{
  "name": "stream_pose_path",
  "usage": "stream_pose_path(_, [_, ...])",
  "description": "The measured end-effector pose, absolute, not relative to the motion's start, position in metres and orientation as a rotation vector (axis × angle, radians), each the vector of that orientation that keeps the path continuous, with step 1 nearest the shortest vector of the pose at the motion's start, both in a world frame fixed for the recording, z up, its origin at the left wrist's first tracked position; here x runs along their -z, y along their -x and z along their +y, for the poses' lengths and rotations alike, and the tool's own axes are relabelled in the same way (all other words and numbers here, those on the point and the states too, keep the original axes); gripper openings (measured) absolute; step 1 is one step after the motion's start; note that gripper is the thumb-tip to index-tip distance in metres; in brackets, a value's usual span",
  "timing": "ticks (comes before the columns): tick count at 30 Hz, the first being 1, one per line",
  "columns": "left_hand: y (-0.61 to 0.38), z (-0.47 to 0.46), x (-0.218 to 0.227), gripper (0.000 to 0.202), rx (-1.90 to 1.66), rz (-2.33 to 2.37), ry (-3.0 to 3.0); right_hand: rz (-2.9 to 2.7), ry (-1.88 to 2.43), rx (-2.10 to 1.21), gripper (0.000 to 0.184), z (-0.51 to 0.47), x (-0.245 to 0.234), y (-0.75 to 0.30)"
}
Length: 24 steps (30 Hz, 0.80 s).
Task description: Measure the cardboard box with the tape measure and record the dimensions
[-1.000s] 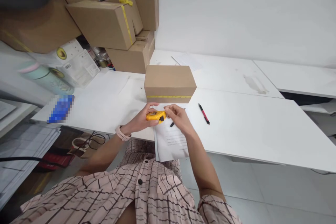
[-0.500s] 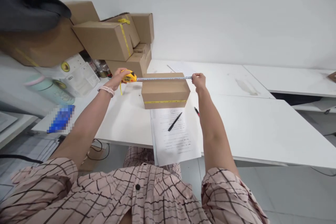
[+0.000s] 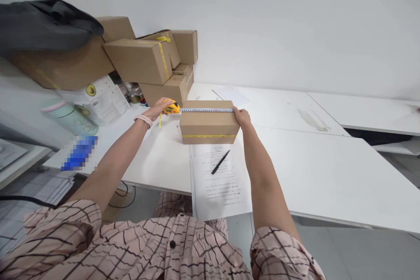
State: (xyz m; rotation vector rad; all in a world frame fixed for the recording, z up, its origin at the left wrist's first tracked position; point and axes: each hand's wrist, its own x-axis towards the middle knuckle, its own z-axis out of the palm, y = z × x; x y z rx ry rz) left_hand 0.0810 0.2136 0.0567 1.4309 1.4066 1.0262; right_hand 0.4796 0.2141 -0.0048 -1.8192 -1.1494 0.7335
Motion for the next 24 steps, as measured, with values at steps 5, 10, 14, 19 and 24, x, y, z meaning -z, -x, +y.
stream_pose_path(5, [-0.093,0.212,-0.062,0.032,-1.0,1.405,-1.436,-1.118,1.851,-0.81,0.044,0.213,0.006,-0.477])
stream_pose_path(10, [-0.092,0.206,-0.071,0.034,-0.919,1.387,-1.42,-1.146,1.83,-0.764,0.043,0.212,0.006,-0.477])
stream_pose_path(14, [-0.091,0.2,-0.072,0.033,-0.916,1.367,-1.412,-1.147,1.811,-0.755,0.039,0.212,0.006,-0.477])
stream_pose_path(19, [-0.093,0.199,-0.069,0.032,-0.929,1.377,-1.418,-1.173,1.883,-0.721,0.039,0.208,-0.001,-0.472])
stream_pose_path(24, [-0.095,0.183,-0.088,0.037,-0.886,1.363,-1.48,-1.22,1.996,-0.527,0.036,0.197,-0.013,-0.469])
